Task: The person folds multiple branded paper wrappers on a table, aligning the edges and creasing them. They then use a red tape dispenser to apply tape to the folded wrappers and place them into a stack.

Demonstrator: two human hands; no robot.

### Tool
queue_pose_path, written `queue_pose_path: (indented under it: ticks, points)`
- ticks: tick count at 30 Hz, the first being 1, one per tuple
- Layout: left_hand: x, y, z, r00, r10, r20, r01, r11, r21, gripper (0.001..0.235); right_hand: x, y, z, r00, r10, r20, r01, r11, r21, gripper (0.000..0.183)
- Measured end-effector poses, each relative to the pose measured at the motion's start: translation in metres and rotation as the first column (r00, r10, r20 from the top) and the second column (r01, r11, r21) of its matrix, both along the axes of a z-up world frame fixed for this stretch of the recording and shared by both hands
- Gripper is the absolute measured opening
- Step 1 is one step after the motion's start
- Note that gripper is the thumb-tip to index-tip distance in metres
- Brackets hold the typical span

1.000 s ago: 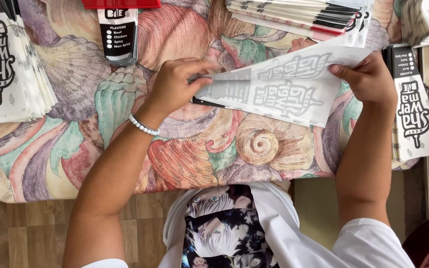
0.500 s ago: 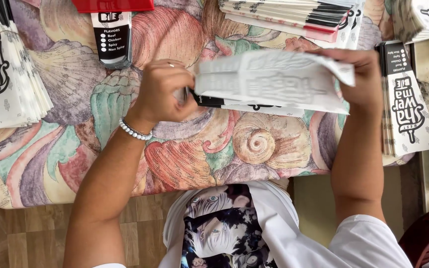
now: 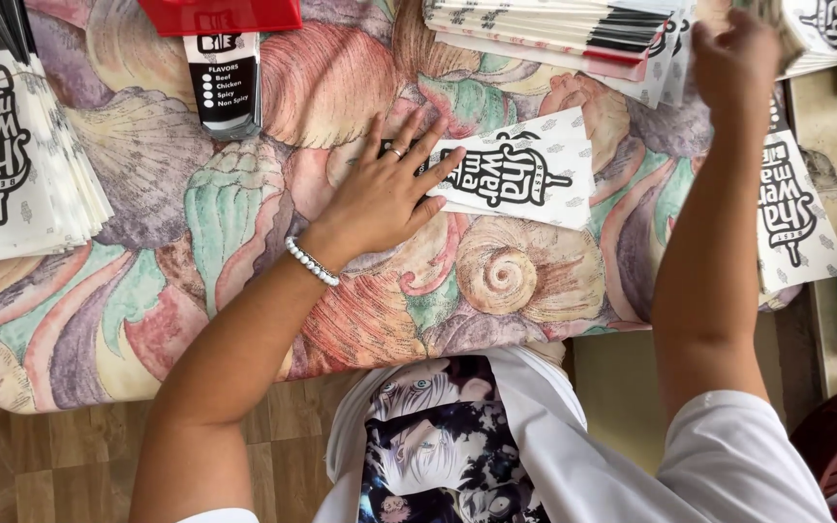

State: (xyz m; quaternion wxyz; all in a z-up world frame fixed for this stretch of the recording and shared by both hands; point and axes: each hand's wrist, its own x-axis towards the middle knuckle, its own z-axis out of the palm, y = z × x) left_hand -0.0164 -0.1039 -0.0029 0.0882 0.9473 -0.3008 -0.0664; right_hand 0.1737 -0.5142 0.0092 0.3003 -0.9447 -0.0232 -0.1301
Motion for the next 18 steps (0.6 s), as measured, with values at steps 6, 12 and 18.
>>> queue_pose_path:
  ticks: [6, 12, 18]
  points:
    - [0.001, 0.001, -0.007, 1.0, 0.01, 0.0, -0.01, 1.0, 0.002, 0.064, 0.046, 0.02, -0.004, 0.799, -0.343, -0.494, 0.34, 0.935, -0.099, 0.062]
    - [0.002, 0.003, -0.015, 0.995, -0.008, 0.104, 0.017, 0.996, -0.084, 0.064, 0.071, -0.009, -0.019, 0.78, -0.429, -0.455, 0.492, 0.87, 0.023, 0.038]
    - [0.001, 0.003, -0.019, 0.993, -0.015, 0.115, 0.025, 0.995, -0.091, 0.063, 0.086, -0.121, -0.022, 0.86, -0.441, -0.256, 0.457, 0.89, 0.002, 0.042]
